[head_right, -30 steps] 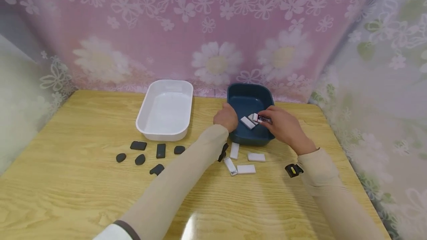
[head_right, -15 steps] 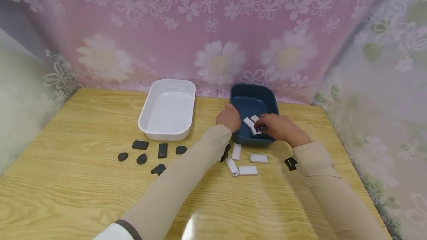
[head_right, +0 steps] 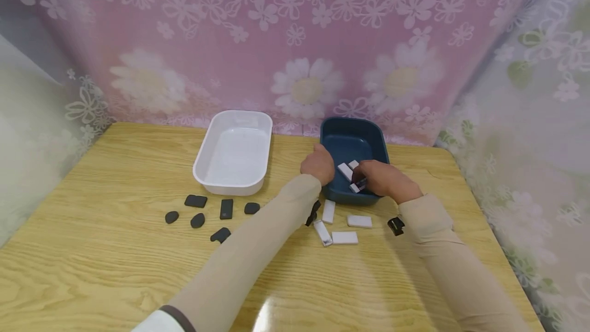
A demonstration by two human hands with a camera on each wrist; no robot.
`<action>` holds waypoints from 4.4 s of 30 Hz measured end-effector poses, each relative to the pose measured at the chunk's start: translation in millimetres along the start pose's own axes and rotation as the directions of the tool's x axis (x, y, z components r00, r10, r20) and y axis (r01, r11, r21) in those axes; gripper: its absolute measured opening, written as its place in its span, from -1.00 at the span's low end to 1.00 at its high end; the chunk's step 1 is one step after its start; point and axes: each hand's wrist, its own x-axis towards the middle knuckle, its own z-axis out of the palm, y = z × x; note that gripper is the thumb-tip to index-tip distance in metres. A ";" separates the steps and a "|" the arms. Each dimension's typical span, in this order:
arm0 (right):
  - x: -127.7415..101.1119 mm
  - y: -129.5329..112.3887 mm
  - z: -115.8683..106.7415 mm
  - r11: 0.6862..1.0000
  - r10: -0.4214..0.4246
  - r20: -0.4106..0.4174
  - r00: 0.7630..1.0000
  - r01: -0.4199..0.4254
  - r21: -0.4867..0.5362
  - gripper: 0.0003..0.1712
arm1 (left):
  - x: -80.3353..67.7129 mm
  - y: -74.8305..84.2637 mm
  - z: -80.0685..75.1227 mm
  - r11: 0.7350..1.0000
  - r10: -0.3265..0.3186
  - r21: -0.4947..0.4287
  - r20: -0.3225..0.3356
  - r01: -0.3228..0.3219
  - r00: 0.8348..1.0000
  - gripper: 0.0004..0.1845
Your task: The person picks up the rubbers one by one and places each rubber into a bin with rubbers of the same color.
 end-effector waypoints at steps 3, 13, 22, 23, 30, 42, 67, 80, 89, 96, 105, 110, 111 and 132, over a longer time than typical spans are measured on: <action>-3.1 -1.4 -2.1 1.000 0.003 -0.024 1.000 -0.003 0.024 -0.76 | -0.5 1.2 0.0 1.000 0.007 0.004 -0.001 -0.007 1.000 -0.55; -31.9 -8.3 -7.2 0.998 0.024 -0.172 0.985 -0.013 0.066 -0.72 | -2.7 0.4 -3.2 1.000 -0.007 0.010 0.001 0.007 1.000 -0.50; -69.8 -25.7 -4.4 0.996 -0.056 -0.449 0.892 0.080 0.034 -0.65 | -6.3 0.1 -4.1 1.000 0.015 -0.020 -0.016 -0.015 1.000 -0.48; -73.4 -27.7 -3.6 0.996 -0.055 -0.472 0.880 0.081 0.034 -0.64 | -5.6 -0.2 -3.7 1.000 0.017 -0.020 -0.019 -0.018 1.000 -0.48; -95.7 -39.8 9.6 0.993 -0.003 -0.540 0.842 0.067 0.100 -0.59 | -1.8 -1.2 -3.0 1.000 0.013 -0.014 -0.023 -0.014 1.000 -0.48; -99.8 -40.9 52.3 0.980 0.079 -0.290 0.954 -0.022 0.196 -0.68 | -7.3 2.2 -3.8 1.000 0.008 -0.018 0.013 -0.008 1.000 -0.45; -86.9 -45.8 44.4 0.990 -0.005 -0.239 0.971 0.039 0.138 -0.67 | -2.5 4.2 -1.5 1.000 0.029 -0.005 -0.003 -0.029 1.000 -0.51; -76.2 -36.2 -10.4 0.946 0.209 -0.354 0.912 -0.096 0.310 -0.64 | -3.2 2.8 -1.6 0.999 0.008 -0.032 -0.014 -0.009 1.000 -0.55; -25.6 -30.7 -6.8 0.921 0.318 -0.267 0.910 -0.229 0.315 -0.80 | -7.4 1.6 0.1 0.999 -0.008 -0.038 -0.015 0.007 1.000 -0.55; -0.8 -32.0 2.9 0.903 0.351 -0.143 0.925 -0.294 0.312 -0.83 | -11.8 4.8 0.0 1.000 -0.008 -0.010 -0.005 0.008 1.000 -0.57; 15.8 -28.9 16.0 0.912 0.347 -0.129 0.929 -0.302 0.279 -0.89 | -11.8 2.1 -0.3 1.000 0.007 0.031 -0.003 -0.006 1.000 -0.48; 20.1 -32.8 17.0 0.905 0.369 -0.122 0.921 -0.326 0.272 -0.88 | -13.2 2.1 -0.6 1.000 0.010 0.007 0.008 -0.010 1.000 -0.48; 21.2 -33.2 17.6 0.905 0.371 -0.121 0.921 -0.330 0.269 -0.87 | -13.6 2.1 -0.4 1.000 0.010 0.002 0.013 -0.010 1.000 -0.47; -0.2 -38.3 5.2 0.922 0.341 -0.244 0.908 -0.272 0.277 -0.71 | -6.0 2.0 -2.4 1.000 0.027 0.009 0.001 -0.027 1.000 -0.41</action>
